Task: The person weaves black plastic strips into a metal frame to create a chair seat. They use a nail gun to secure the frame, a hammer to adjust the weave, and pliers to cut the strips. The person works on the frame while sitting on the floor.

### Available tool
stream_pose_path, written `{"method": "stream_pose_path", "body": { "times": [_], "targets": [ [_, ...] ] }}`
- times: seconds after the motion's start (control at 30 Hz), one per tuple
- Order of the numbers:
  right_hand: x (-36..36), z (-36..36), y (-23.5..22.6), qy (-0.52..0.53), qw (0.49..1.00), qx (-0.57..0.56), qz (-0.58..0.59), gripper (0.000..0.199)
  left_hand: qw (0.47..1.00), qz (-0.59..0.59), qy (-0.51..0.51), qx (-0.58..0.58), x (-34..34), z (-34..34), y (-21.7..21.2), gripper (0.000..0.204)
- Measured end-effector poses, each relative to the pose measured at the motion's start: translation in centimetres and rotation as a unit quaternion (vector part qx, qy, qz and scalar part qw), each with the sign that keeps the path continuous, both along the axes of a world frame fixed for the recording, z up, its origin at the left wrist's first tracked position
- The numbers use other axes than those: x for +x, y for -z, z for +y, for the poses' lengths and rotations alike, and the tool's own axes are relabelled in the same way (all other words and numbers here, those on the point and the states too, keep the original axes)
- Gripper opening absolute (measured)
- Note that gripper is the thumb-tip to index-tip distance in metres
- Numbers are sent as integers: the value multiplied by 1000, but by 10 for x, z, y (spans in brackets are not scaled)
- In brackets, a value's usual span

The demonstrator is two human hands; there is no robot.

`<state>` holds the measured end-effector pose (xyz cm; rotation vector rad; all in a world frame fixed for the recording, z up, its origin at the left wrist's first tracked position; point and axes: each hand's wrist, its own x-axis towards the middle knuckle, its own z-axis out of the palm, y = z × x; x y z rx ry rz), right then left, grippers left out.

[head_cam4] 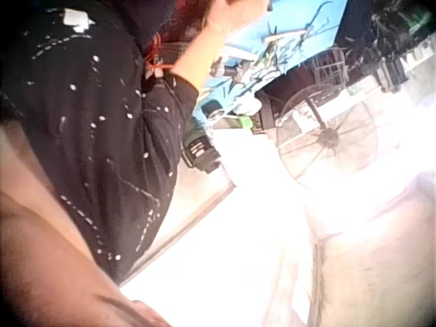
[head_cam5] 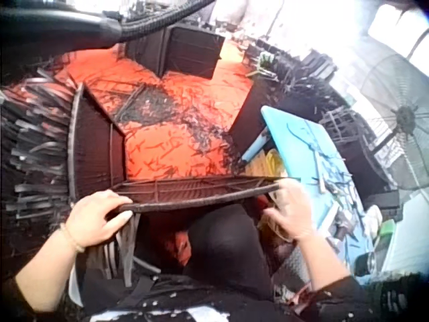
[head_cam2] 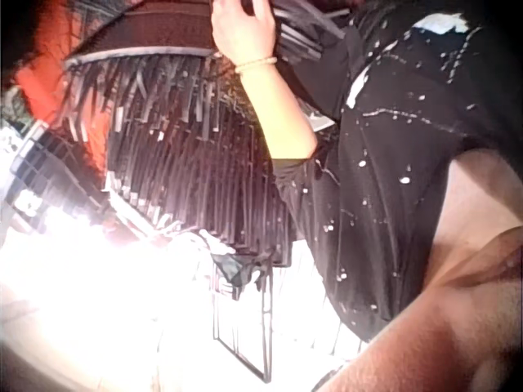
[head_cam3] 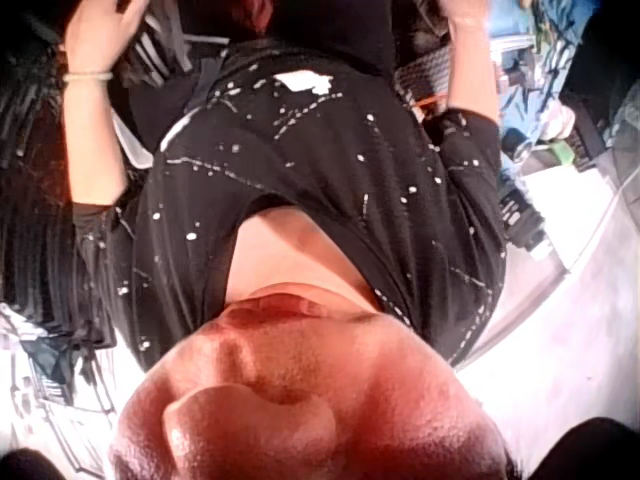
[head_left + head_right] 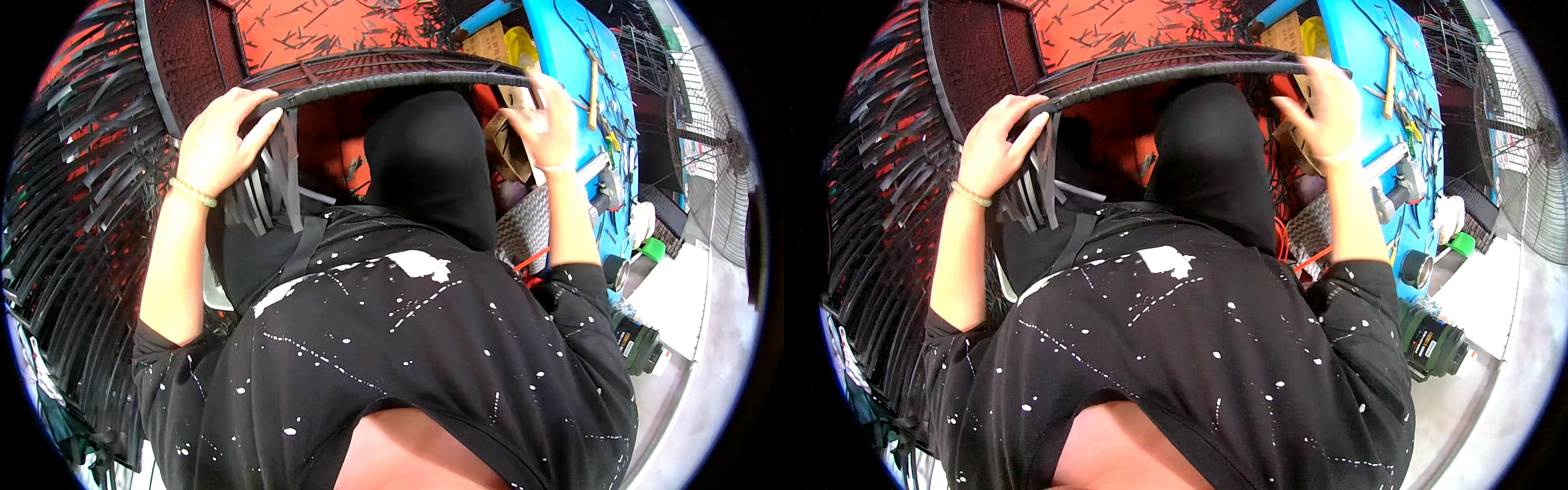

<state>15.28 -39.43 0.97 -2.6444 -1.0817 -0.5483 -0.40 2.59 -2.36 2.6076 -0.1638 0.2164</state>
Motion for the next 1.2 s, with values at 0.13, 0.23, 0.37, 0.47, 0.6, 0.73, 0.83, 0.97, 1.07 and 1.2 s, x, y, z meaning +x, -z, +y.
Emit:
{"method": "stream_pose_path", "body": {
  "times": [0.13, 0.23, 0.37, 0.47, 0.6, 0.73, 0.83, 0.97, 1.07, 1.2],
  "targets": [
    [41, 31, 46, -31, 998, -20, 49, 47, 1000, -9, -13, -22, 4, -6, 2, 25],
    [52, 30, 47, -65, 997, -30, 36, 32, 999, -36, -31, -10, 2, -8, 4, 22],
    [20, 20, 34, -71, 997, -15, 17, 31, 998, -67, -9, -9, -2, -9, 3, 20],
    [4, 10, 27, -47, 999, 12, -12, 34, 996, -79, 11, -37, -3, -14, -2, 20],
    [18, -7, 38, -15, 1000, 16, 10, 30, 996, -91, 11, -20, 9, -27, -2, 20],
    [27, -15, 43, -28, 999, -2, 24, 32, 995, -97, 4, -5, 13, -33, 1, 20],
    [29, -12, 40, -34, 999, -13, 25, 31, 995, -102, 11, -4, 14, -30, 2, 21],
    [37, -10, 51, -28, 999, -24, 33, 32, 995, -96, 1, 4, 14, -31, 6, 25],
    [41, -9, 49, -10, 997, -52, 51, 38, 995, -100, -4, 2, 16, -32, 8, 26],
    [20, 23, 30, -26, 1000, -12, 13, 52, 998, -62, 2, -11, 17, -29, 4, 28]
  ]
}}
